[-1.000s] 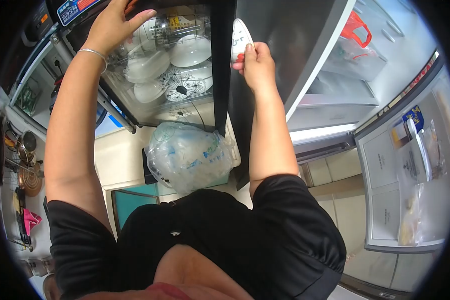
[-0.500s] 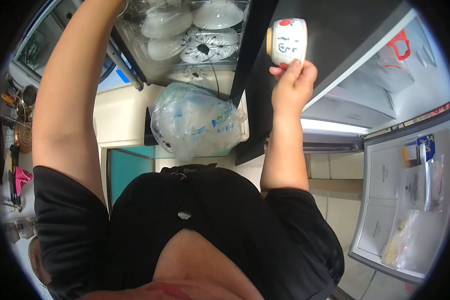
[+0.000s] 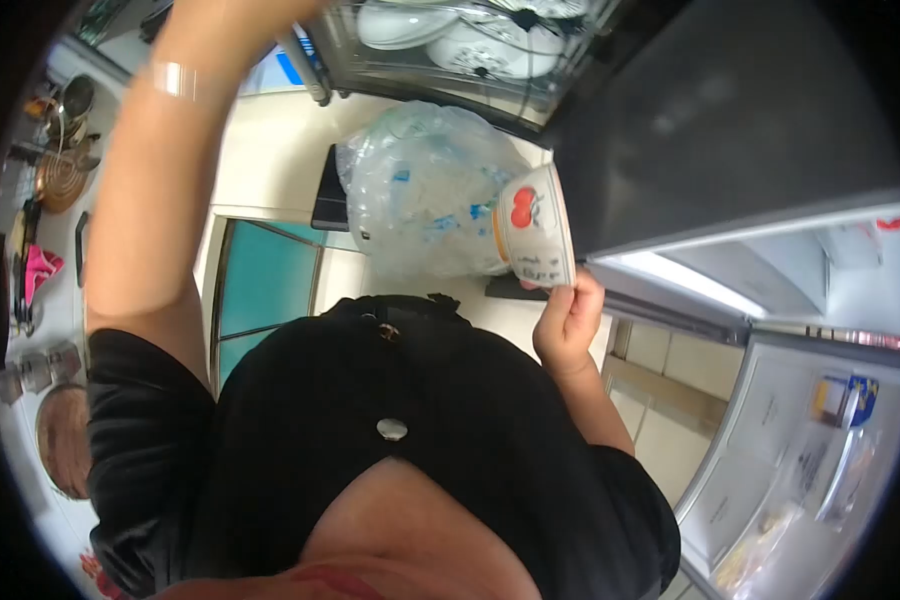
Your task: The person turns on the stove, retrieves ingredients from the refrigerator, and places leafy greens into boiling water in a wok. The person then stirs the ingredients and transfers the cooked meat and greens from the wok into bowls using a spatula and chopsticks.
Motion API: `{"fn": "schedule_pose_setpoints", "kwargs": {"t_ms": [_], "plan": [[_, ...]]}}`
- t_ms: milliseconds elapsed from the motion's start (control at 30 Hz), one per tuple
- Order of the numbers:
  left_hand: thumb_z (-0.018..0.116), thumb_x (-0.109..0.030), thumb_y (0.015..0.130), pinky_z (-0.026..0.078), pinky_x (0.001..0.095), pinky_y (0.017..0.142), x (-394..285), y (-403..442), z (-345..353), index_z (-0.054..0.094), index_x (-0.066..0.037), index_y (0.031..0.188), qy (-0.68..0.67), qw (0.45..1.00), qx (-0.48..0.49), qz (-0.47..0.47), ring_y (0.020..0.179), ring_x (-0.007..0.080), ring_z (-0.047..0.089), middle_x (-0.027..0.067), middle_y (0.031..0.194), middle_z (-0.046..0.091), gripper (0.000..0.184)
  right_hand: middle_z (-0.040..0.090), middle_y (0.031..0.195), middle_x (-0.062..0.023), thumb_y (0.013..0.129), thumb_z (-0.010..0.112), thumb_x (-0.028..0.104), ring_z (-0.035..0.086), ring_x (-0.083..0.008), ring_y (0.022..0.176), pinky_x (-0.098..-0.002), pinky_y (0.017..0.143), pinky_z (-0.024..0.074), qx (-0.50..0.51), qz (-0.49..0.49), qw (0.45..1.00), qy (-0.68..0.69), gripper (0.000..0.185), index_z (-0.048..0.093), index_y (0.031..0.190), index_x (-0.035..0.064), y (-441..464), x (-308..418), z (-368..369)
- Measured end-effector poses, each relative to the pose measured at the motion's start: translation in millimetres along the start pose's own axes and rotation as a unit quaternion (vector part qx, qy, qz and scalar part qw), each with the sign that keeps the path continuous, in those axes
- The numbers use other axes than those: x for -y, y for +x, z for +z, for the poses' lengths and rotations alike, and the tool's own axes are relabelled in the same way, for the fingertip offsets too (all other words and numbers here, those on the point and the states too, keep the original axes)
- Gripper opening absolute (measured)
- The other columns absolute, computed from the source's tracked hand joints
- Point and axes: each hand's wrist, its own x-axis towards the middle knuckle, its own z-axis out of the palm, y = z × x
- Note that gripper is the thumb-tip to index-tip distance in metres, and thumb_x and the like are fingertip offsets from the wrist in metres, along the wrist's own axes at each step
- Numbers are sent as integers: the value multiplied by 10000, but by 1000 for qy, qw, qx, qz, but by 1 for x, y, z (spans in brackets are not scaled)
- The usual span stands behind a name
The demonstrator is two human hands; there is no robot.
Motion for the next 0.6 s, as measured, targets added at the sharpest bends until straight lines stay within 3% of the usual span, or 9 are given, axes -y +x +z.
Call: {"fn": "schedule_pose_setpoints", "kwargs": {"t_ms": [67,100,133,167,200,267,333,433,600], "plan": [[656,-233,698,464,403,756,1,-51,-29,536,-51,1025,-50,988,99,-106,924,338,556,173,1013,548,393,555,913,-152,933,348,94,562,-174,802,-304,762,451,21,-25,999,-4,120,380,1003,2,6,-7,4],[680,-205,749,458,295,613,18,-87,-26,584,-28,942,-73,986,77,-128,680,214,565,98,855,595,279,560,894,-144,930,355,90,555,-175,804,-301,758,443,34,-42,998,-14,115,386,1000,5,9,-10,7],[674,-190,756,422,297,575,32,-117,-29,590,-19,827,-68,985,39,-154,632,213,509,87,738,563,204,560,867,-130,922,379,98,541,-177,803,-293,736,421,33,-57,994,-83,122,433,976,3,12,-19,4],[642,-183,744,444,384,599,33,-142,-43,576,-51,738,-80,972,36,-218,666,297,537,110,653,533,148,551,864,-119,918,394,114,527,-177,788,-293,724,405,85,-53,988,-115,145,479,947,0,24,-16,5],[617,-152,750,449,382,618,34,-171,-62,575,-41,736,-80,948,51,-304,709,291,546,119,675,543,119,547,850,-111,920,383,125,524,-179,775,-302,719,407,81,-37,986,-137,181,511,901,0,28,-14,16],[571,-56,792,459,327,635,41,-235,-100,571,-27,805,-84,942,57,-320,698,263,555,114,747,548,32,522,936,-148,924,361,110,536,-207,830,-304,732,426,130,-108,984,-63,174,430,1023,-15,43,-23,41],[591,-82,787,450,350,615,33,-285,-148,538,-18,748,-54,904,106,-410,681,292,542,123,741,542,92,519,1026,-208,949,322,140,580,-242,842,-351,751,489,190,-67,979,-13,225,350,1107,-17,50,-26,66],[622,-125,783,443,357,578,1,-337,-241,542,-27,749,116,858,126,-485,668,289,537,117,695,533,131,490,1020,-187,925,342,91,552,-228,871,-350,790,466,306,-72,947,63,176,364,1054,-26,52,1,118],[631,-125,787,433,315,555,-81,-437,-402,574,-21,742,209,785,19,-583,625,231,533,90,677,537,127,536,891,-137,909,380,76,534,-188,792,-297,746,436,441,-214,869,61,128,418,995,-10,-4,36,227]]}}
